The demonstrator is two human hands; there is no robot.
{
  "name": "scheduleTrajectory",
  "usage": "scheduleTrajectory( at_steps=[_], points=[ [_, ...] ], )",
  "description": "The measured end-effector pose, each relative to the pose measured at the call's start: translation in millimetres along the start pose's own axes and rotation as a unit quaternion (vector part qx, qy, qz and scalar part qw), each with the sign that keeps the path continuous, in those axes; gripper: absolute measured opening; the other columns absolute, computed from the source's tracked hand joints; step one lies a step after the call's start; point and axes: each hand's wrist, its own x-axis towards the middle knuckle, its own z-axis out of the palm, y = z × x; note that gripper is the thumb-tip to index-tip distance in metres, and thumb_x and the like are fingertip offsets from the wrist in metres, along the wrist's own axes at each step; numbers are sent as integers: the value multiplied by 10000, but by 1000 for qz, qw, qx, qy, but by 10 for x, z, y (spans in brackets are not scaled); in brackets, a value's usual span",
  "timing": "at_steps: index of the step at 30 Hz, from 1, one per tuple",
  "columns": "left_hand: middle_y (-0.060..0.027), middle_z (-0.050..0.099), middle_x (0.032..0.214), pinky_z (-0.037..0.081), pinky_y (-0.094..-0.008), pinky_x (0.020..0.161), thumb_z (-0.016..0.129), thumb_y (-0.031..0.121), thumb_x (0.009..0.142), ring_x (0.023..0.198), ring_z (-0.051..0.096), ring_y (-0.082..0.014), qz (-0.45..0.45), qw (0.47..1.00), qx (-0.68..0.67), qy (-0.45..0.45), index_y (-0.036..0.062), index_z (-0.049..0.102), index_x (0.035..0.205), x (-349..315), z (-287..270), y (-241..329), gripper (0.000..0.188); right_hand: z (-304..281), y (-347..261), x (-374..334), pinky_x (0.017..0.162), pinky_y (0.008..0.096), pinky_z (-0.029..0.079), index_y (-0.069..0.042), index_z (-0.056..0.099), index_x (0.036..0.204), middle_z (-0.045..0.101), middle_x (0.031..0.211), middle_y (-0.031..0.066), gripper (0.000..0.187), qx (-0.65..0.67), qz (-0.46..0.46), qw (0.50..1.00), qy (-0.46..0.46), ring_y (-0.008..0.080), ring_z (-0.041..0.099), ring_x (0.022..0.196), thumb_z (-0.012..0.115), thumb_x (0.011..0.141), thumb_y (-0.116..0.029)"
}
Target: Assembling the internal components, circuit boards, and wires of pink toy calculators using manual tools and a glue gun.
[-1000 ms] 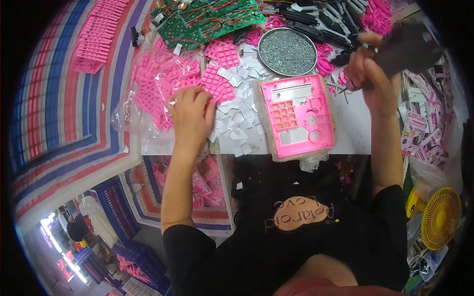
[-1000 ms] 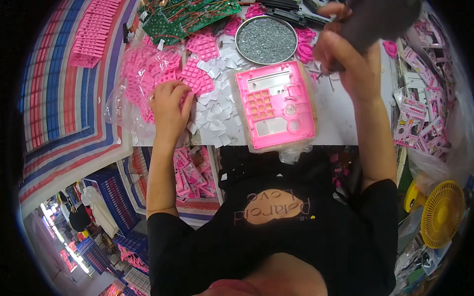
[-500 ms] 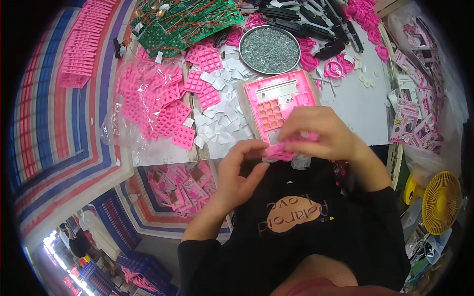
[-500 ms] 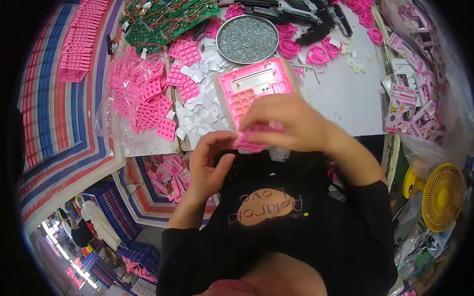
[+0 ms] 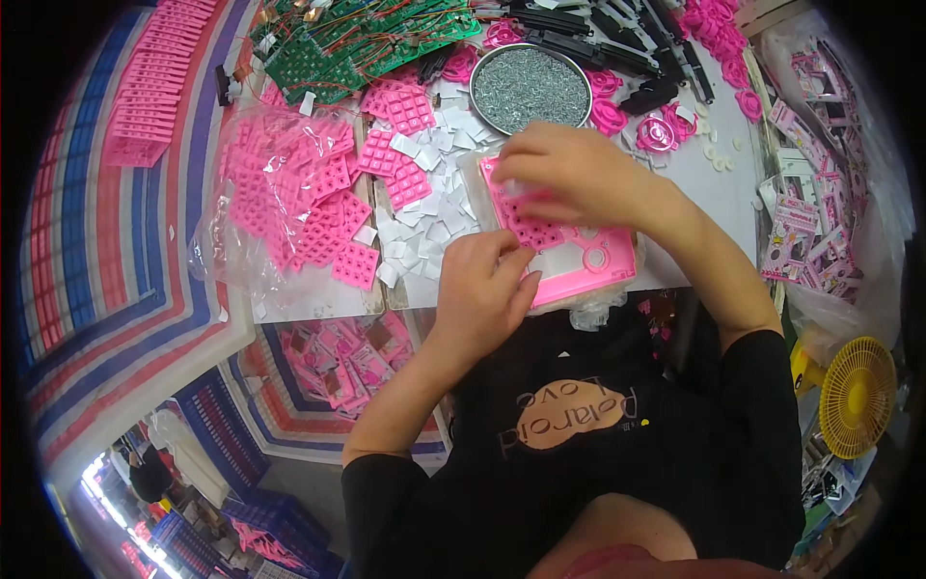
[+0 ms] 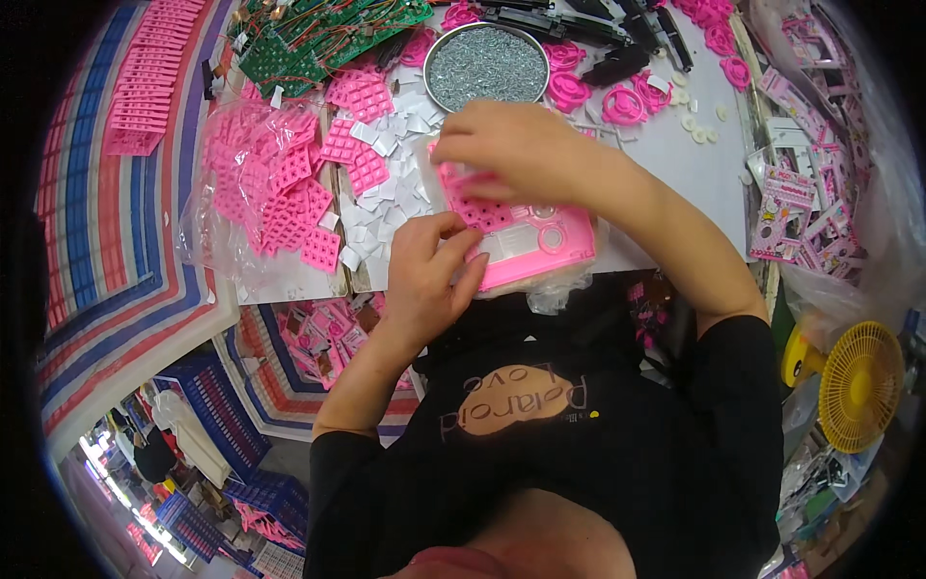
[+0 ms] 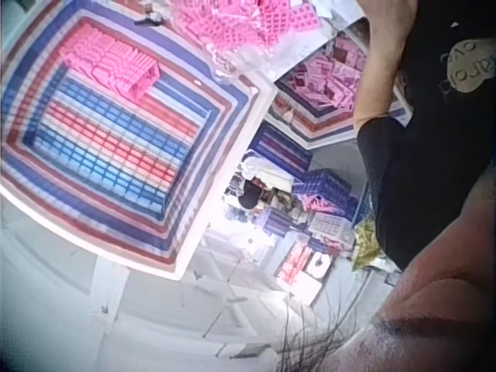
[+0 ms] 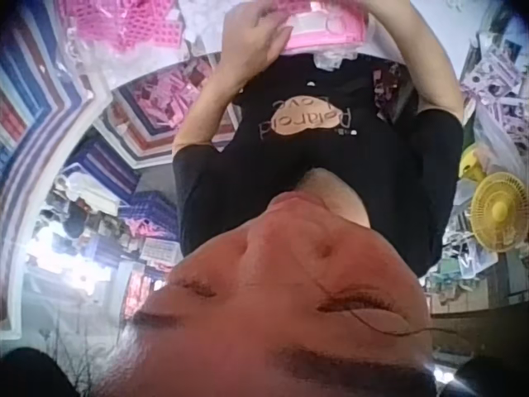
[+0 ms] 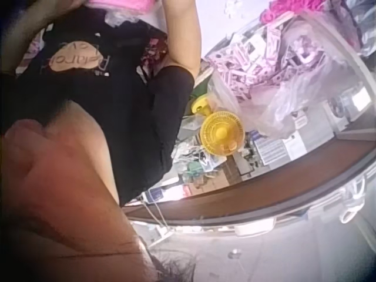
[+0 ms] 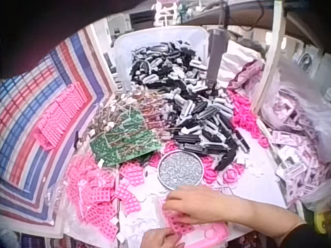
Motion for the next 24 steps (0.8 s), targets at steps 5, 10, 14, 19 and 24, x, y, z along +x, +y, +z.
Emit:
scheduleTrajectory(
  at_steps=[5, 10, 14, 19, 24],
  points=[
    [-112, 650, 1070, 482, -408, 820, 778, 32, 773, 947, 620, -298, -23, 999, -6, 31, 61, 706, 1064, -23, -274, 62, 301, 112, -388, -502, 1080, 510, 430, -22, 583, 1347, 571, 1407, 159, 661, -55, 3, 998, 34, 356, 520, 1328, 782, 815, -361],
    [-113, 685, 1001, 516, -410, 762, 778, 76, 805, 881, 658, -304, 2, 995, 50, 90, 72, 704, 1020, 348, -865, -119, 228, 346, -663, -607, 1212, 616, 190, 65, 399, 1512, 297, 1641, 222, 969, -132, 61, 979, -143, 355, 188, 1566, 653, 870, -615],
    [-121, 749, 960, 539, -380, 794, 730, 256, 909, 880, 714, -254, -170, 962, 178, 116, 7, 743, 1031, 1067, -1542, -848, 278, 299, -710, -571, 1220, 589, 189, 70, 363, 1528, 268, 1646, 240, 1044, -141, 75, 973, -168, 368, 199, 1559, 682, 837, -645],
    [-169, 755, 893, 523, -345, 719, 762, 699, 754, 817, 715, -255, -416, 871, 259, -29, -26, 759, 939, 1656, -1882, -2422, 748, 319, -711, -549, 1224, 558, 204, 65, 370, 1526, 279, 1644, 234, 1044, -147, 55, 975, -159, 357, 213, 1556, 690, 828, -643],
    [-101, 730, 778, 509, -345, 697, 774, 651, 775, 718, 673, -213, -397, 885, 235, 60, -12, 774, 890, 1888, -1659, -2693, 673, 319, -689, -591, 1221, 556, 212, 58, 390, 1513, 295, 1638, 229, 1027, -145, 57, 978, -142, 347, 230, 1552, 745, 802, -593]
  ],
)
